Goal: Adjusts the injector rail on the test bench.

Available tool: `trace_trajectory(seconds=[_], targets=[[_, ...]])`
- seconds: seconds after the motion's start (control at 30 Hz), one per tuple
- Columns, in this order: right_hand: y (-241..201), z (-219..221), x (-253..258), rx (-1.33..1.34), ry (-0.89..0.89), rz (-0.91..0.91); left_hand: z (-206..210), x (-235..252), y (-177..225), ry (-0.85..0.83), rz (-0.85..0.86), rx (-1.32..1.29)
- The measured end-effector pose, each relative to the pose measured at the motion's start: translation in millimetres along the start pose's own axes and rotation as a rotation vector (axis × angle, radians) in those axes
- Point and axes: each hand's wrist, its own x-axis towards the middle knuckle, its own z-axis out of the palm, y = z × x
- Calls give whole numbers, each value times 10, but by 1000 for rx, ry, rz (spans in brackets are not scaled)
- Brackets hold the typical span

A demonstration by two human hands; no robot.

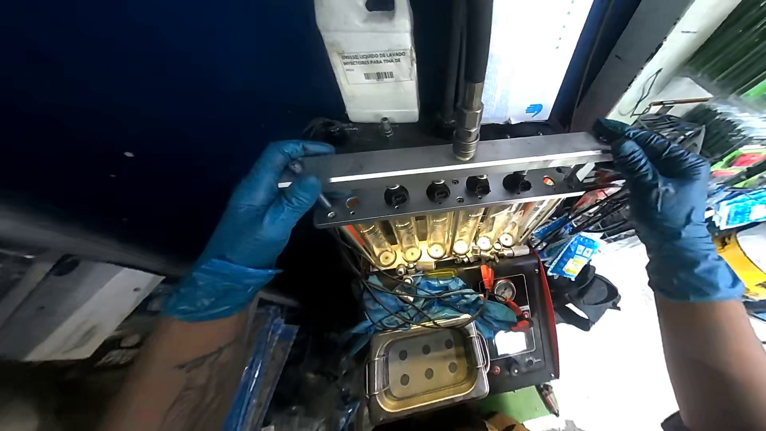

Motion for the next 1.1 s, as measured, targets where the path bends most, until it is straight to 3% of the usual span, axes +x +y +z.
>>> trace_trajectory(seconds=[0.2,0.33,0.6,0.87,0.97,1.1], targets=[[-81,69,47,30,50,71,204,-15,293,259,-91,-6],[-210,77,-33,-21,48,167,228,-12,325,291,-144,-47],[-120,95,7,-29,77,123,269,-9,408,305,-246,-121],[-152,106,34,-94,111,198,281,32,497,279,-318,-136],[-230,49,15,-131,56,238,243,39,564,267,-342,-4],[-618,-278,-380,-196,96,135,-14,-340,837,377,-276,154]])
